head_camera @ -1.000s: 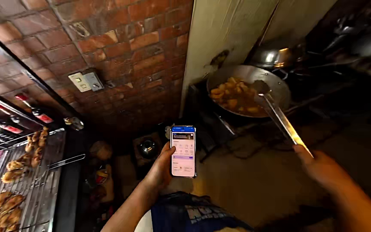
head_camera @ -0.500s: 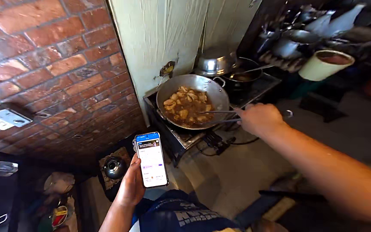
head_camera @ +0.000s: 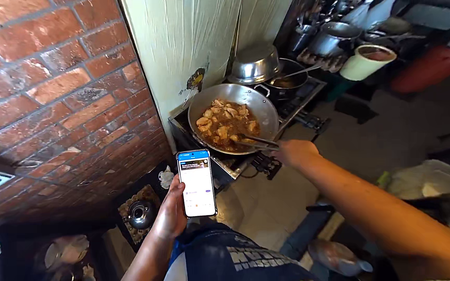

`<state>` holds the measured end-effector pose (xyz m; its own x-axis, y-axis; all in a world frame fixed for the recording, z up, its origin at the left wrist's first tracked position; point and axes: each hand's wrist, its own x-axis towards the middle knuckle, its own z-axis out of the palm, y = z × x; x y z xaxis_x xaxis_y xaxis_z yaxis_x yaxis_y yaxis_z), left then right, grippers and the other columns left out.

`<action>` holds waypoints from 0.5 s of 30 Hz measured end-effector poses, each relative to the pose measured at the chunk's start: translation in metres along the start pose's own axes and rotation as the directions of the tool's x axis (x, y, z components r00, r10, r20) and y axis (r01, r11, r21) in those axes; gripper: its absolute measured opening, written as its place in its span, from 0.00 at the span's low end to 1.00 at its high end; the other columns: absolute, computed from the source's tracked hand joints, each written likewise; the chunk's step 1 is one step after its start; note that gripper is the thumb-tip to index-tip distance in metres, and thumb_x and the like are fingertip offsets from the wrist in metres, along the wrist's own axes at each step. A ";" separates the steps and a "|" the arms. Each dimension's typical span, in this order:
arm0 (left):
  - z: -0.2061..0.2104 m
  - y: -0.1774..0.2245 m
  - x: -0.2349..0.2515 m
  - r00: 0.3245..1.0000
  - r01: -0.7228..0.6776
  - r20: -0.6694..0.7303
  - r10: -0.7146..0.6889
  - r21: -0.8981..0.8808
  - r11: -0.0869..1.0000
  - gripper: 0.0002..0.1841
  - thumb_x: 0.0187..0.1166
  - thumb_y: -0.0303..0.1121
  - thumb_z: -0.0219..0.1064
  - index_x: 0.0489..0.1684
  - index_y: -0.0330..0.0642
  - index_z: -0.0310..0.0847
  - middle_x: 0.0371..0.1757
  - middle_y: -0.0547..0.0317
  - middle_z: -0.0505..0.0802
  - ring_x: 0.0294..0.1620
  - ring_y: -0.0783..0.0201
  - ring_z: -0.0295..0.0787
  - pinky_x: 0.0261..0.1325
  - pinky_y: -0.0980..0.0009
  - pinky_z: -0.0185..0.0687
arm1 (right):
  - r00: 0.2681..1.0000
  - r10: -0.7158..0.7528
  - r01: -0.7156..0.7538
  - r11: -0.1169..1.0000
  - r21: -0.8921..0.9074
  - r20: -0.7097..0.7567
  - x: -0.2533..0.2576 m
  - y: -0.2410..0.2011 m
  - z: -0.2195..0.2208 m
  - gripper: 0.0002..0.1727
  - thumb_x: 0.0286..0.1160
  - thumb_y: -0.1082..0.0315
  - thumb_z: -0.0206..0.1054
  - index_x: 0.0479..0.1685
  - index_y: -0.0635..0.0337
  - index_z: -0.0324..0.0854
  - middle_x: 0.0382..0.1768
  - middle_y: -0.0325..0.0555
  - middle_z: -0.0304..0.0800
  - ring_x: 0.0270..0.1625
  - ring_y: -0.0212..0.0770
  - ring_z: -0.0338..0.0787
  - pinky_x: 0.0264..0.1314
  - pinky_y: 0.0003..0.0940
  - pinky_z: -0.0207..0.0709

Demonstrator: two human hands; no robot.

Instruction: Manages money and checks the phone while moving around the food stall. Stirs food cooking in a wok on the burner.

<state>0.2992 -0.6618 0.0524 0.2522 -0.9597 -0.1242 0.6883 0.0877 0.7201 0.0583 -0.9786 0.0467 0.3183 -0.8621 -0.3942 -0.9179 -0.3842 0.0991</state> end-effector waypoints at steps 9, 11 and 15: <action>-0.059 0.058 0.014 0.996 0.023 0.090 -0.019 -0.041 0.999 0.41 0.79 0.53 0.66 0.88 0.44 0.52 0.69 0.45 0.87 0.68 0.52 0.88 0.69 0.51 0.86 | 0.944 0.165 -0.248 0.927 0.282 0.286 -0.011 -0.016 -0.038 0.31 0.92 0.45 0.53 0.60 0.69 0.84 0.42 0.66 0.86 0.41 0.59 0.85 0.50 0.61 0.76; -0.074 0.067 0.017 0.995 0.045 0.092 -0.041 -0.039 0.998 0.40 0.79 0.53 0.65 0.87 0.44 0.52 0.68 0.45 0.87 0.67 0.51 0.88 0.68 0.51 0.86 | 0.907 0.270 -0.386 0.839 0.384 0.322 -0.019 -0.023 -0.035 0.31 0.91 0.44 0.55 0.58 0.68 0.82 0.34 0.56 0.82 0.30 0.45 0.78 0.38 0.44 0.76; -0.097 0.082 0.022 0.991 0.068 0.119 -0.066 -0.014 0.998 0.37 0.83 0.50 0.59 0.88 0.43 0.52 0.69 0.44 0.86 0.67 0.51 0.88 0.68 0.51 0.86 | 0.831 0.406 -0.546 0.722 0.424 0.380 -0.028 -0.044 -0.047 0.31 0.91 0.44 0.54 0.67 0.67 0.78 0.49 0.63 0.84 0.43 0.51 0.85 0.52 0.49 0.80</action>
<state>0.4265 -0.6498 0.0424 0.1236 -0.9883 -0.0889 0.7132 0.0262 0.7004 0.1012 -0.9528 0.0964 -0.1978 -0.7473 -0.6343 -0.9373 0.3336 -0.1007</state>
